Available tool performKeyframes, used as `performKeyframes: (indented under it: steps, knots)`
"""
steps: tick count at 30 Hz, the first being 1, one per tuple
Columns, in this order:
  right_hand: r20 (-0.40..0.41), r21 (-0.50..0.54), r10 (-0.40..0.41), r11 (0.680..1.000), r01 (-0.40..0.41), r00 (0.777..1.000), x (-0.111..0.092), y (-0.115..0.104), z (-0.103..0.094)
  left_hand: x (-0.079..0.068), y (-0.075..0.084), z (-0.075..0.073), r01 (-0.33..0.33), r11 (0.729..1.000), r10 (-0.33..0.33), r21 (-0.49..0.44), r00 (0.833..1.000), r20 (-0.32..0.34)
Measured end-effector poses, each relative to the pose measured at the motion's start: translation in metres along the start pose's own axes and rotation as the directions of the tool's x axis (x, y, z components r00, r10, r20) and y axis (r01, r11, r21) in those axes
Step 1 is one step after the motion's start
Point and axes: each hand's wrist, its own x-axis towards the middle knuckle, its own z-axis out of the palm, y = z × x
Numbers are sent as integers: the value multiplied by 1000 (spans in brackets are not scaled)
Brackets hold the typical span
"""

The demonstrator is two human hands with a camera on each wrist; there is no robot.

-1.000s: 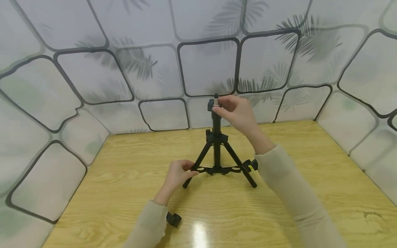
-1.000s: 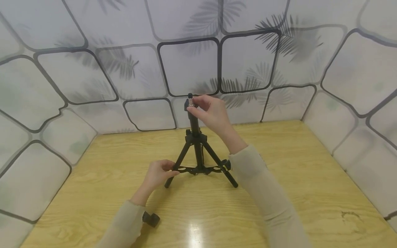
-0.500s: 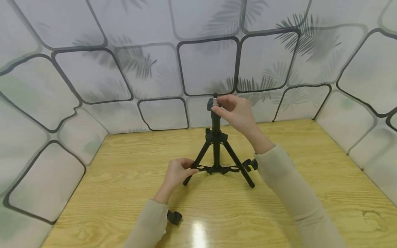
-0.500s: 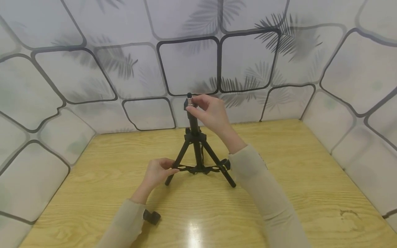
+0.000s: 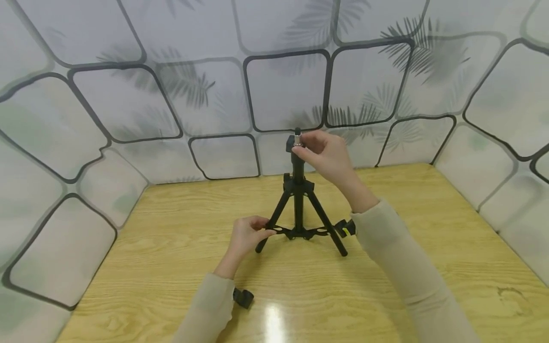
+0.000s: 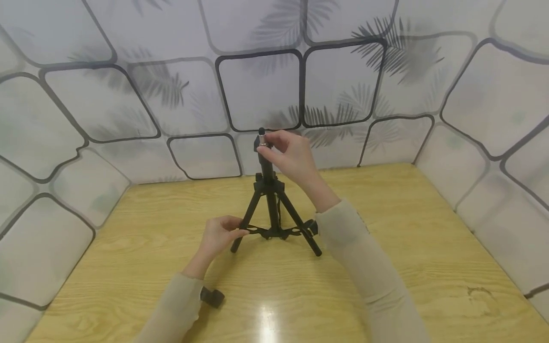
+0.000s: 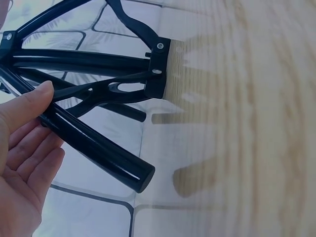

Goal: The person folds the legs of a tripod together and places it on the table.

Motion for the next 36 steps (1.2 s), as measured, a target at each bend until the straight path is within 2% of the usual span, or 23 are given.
performKeyframes:
  steps: [8,14,20,28,36]
  knots:
    - [-36,15,-42,999,43,998,-3,1,2,3,-2,4,4,1000,-5,-22,1000,-30]
    - [-35,36,-32,999,33,999,-4,1,4,3,-3,6,-11,999,10,-31,999,-37]
    - [-36,58,-39,997,41,999,-7,-4,4,5,-1,7,4,999,-5,-42,999,-38]
    - [-57,36,-88,995,90,994,-4,1,4,9,0,9,-10,998,7,-62,999,-54]
    - [-51,30,-77,996,79,996,-5,2,4,8,3,13,26,996,-31,-82,998,-55]
